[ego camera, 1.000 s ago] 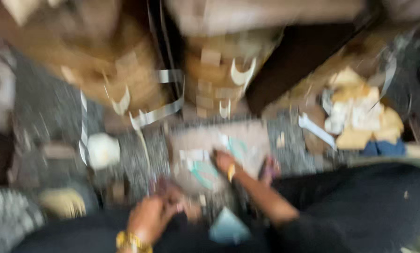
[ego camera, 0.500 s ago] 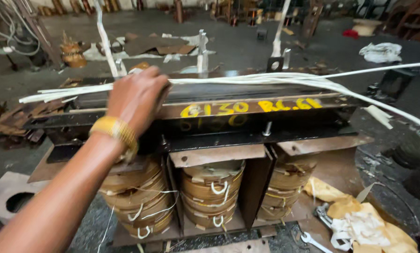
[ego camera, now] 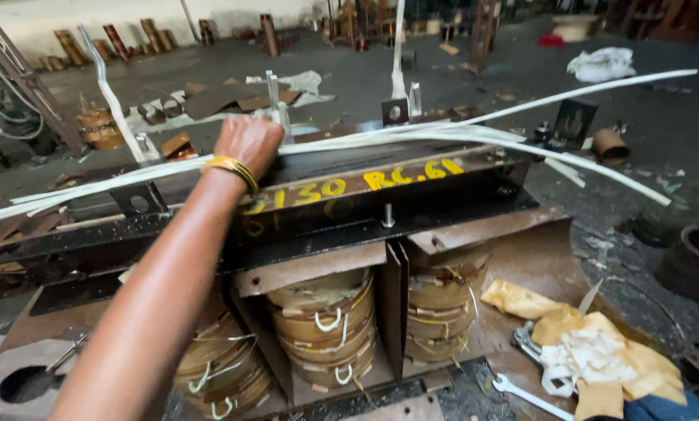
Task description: The person sits on the floor and uses pliers and a knife to strip and cut white wires attached to stacked copper coils. They repeatedly strip insulation, cut wire ends, and insert wires into slots on the coil assembly.
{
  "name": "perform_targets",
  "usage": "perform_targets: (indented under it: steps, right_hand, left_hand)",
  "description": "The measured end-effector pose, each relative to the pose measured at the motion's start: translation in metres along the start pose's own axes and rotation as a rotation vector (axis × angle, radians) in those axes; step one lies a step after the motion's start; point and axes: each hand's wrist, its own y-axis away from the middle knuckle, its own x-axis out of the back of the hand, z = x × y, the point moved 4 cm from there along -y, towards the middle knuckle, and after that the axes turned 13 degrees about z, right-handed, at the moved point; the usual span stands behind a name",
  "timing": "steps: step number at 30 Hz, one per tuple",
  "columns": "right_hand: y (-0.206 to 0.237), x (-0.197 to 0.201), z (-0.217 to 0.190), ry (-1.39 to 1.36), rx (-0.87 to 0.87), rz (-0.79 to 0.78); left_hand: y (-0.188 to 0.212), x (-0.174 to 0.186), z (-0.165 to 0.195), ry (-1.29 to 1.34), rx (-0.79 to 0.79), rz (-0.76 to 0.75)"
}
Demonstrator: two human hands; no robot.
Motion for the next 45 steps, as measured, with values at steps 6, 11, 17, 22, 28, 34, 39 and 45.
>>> perform_targets:
  steps: [6,11,17,22,28,34,39,45]
  right_hand:
    - [-0.001,-0.027,-0.009,-0.175,0.012,-0.003]
    - [0.003,-0.009,-0.068,-0.919,0.171,-0.133]
    - [0.068,0.141,-0.14,-1.738,0.747,-0.416]
    - [0.071,0.097,-0.169,-1.495,0.671,-0.665]
    - [0.074,-0.069,-0.157,-1.356,0.172,-0.837]
    - [0.065,-0.155,-0.1,-1.139,-0.001,-0.847]
    - [0.039,-0.162,-0.027,-0.304,0.097,-0.182]
    - [0.055,-0.181,0.012,0.648,0.18,0.189]
  left_hand:
    - [0.014,0.133,-0.008,-0.268,-0.343,0.308]
    - [0.209,0.221,-0.002,-0.099,-0.396,0.248]
    - [0.543,0.308,0.07,0.231,0.011,-0.657]
    - [0.665,0.344,0.158,0.428,0.353,-1.342]
    - [0.56,0.286,0.164,0.882,0.987,-0.613]
    - [0.487,0.148,0.205,1.453,1.834,-0.309]
    - [0.472,0.123,0.212,1.448,1.67,0.026]
    - [0.486,0.109,0.223,1.65,1.854,0.053]
